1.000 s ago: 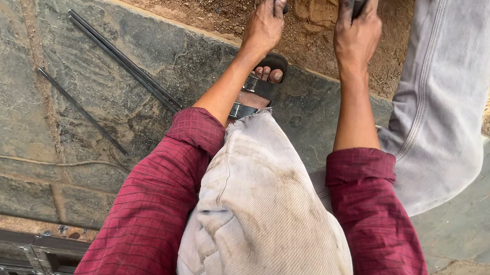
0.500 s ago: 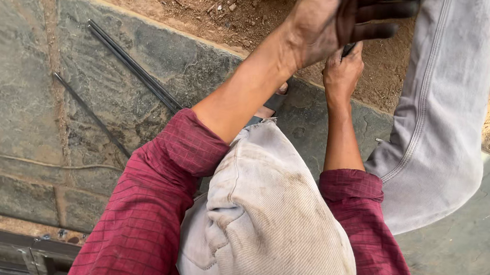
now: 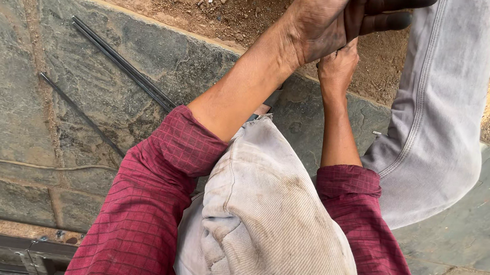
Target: The person sits on a stone step and hammers a metal rod against a large gear-shaped metal object, using it as an anvil to bend and shape the rod. They reposition the rod and hammer repeatedly, working on several thin metal rods lying nearby.
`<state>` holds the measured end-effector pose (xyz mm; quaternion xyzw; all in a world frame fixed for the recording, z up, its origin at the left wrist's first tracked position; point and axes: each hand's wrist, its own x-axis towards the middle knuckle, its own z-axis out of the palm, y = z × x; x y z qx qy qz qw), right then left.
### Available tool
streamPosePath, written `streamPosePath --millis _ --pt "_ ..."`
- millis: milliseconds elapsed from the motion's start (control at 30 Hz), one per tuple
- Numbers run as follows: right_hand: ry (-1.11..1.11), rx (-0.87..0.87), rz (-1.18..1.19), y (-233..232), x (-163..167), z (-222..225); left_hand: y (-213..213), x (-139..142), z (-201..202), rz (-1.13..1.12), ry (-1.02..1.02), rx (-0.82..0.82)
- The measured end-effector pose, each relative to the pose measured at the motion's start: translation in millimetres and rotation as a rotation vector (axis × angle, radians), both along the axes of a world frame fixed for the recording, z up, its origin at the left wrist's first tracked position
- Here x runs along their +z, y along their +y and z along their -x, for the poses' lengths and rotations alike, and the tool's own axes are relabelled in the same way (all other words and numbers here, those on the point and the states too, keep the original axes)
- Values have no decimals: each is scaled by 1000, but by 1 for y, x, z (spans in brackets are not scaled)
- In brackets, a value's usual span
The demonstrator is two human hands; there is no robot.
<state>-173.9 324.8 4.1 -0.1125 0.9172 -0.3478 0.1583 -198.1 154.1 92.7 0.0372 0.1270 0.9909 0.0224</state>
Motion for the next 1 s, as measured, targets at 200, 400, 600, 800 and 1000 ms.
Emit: streamPosePath --millis 200,400,600,800,1000 --pt "130 95 -83 2 -9 0 -7 3 -4 -13 73 -24" --pt "26 34 -4 -2 -4 -2 -9 5 -9 -58 42 -31" --pt "-77 -35 18 -1 -4 -3 -13 7 -9 -35 24 -30" --pt "-9 2 64 -1 -13 -4 -14 5 -8 -23 -30 -28" --pt "-282 -189 1 -8 -5 -3 -5 -2 0 27 -80 31"
